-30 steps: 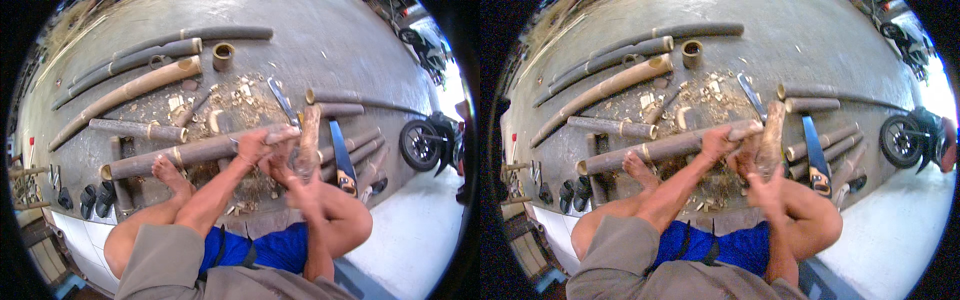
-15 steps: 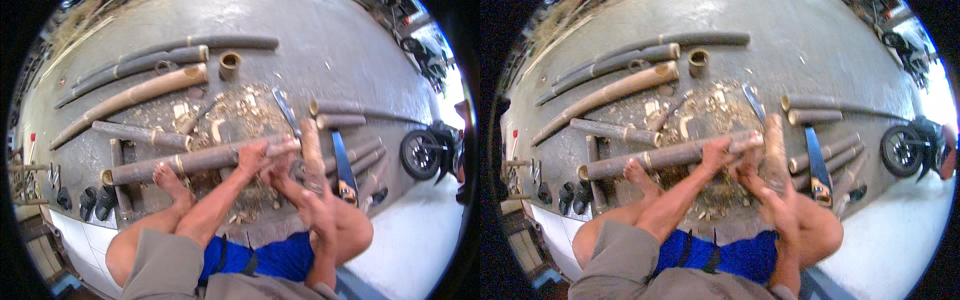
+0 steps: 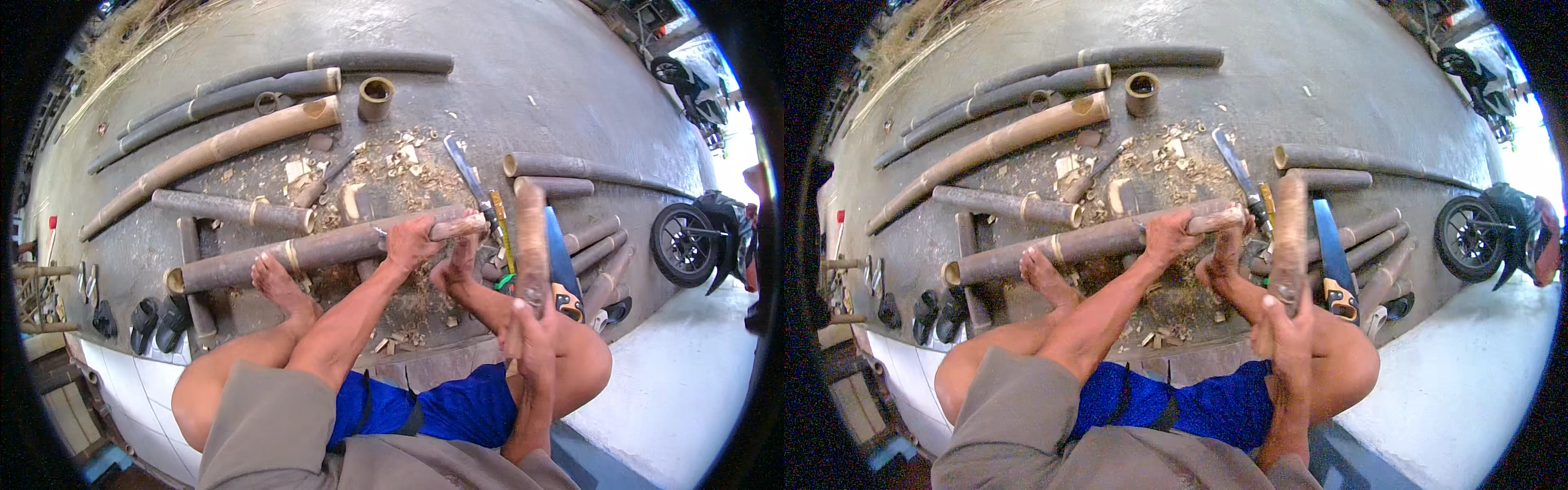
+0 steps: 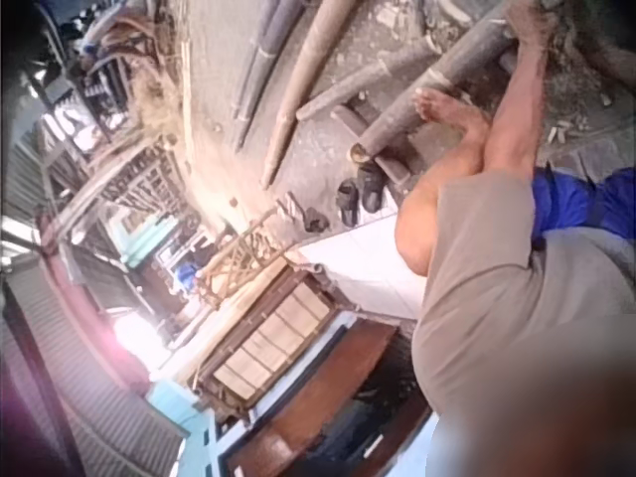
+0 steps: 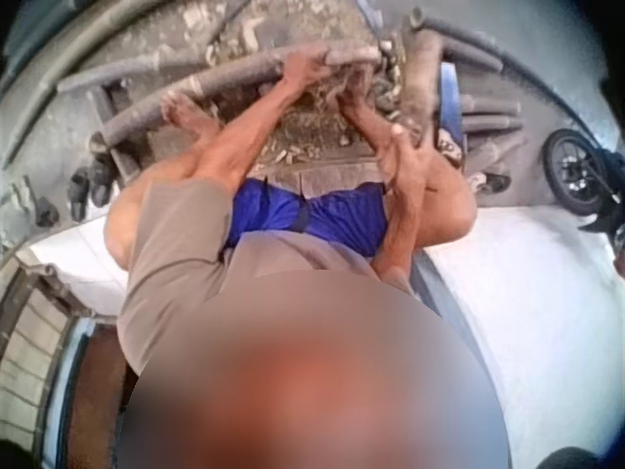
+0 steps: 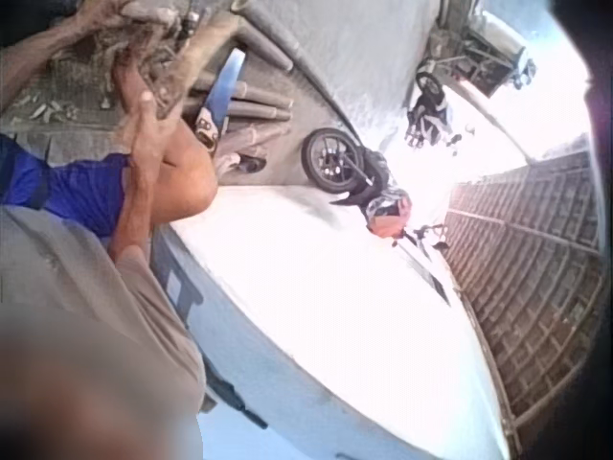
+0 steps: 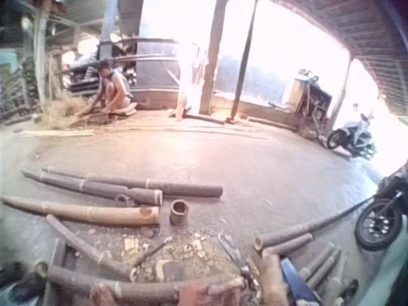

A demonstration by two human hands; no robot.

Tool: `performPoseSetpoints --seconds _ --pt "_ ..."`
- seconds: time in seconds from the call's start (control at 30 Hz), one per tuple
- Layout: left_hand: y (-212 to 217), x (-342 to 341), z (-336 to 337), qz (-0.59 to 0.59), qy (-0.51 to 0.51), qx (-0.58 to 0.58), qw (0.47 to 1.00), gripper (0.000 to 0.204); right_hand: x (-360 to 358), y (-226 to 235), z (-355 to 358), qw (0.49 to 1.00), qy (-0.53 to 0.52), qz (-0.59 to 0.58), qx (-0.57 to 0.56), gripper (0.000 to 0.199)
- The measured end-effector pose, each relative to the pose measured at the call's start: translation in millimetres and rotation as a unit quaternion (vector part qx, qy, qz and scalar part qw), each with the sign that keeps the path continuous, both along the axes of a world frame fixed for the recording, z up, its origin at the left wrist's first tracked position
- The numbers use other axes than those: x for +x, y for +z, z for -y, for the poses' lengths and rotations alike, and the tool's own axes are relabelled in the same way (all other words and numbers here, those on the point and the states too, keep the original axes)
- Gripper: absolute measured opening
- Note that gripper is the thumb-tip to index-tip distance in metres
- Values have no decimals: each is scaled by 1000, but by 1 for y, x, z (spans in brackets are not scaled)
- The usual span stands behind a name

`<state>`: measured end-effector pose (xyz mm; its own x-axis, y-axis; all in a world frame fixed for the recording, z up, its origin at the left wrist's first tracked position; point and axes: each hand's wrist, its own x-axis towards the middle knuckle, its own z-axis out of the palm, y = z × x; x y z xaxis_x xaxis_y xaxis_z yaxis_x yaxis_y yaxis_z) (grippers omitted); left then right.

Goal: The person measures a bamboo pole with a tape measure, then uses a knife to cut and carve it. They use a wooden mallet to drive a smaller bamboo piece into the pole and continue carving the interior with a curved blade.

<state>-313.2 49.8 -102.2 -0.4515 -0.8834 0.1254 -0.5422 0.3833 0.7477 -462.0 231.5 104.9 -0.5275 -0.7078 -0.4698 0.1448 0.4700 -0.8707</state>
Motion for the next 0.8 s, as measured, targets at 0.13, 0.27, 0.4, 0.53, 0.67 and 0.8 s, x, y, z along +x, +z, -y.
performPoseSetpoints --seconds 0.13,0.27,0.4,0.53,0.67,0.8 --pt "6 -7 3 -2 -1 -4 1000 27 -26 35 -12 987 -116 -82 -73 52" --pt "9 -12 -1 -1 -1 5 1000 27 -22 68 1 976 -137 -73 -156 38" --pt "3 -17 -5 -18 60 -17 998 30 -3 67 25 974 -140 -48 -170 38" --pt "3 -21 -14 -24 97 -14 995 29 8 50 34 981 -123 -1 -148 57" --pt "28 -27 3 -47 149 -13 988 29 11 43 27 986 -109 2 -125 62" --pt "55 -33 110 -284 470 172 818 35 7 42 22 985 -121 3 -120 64"
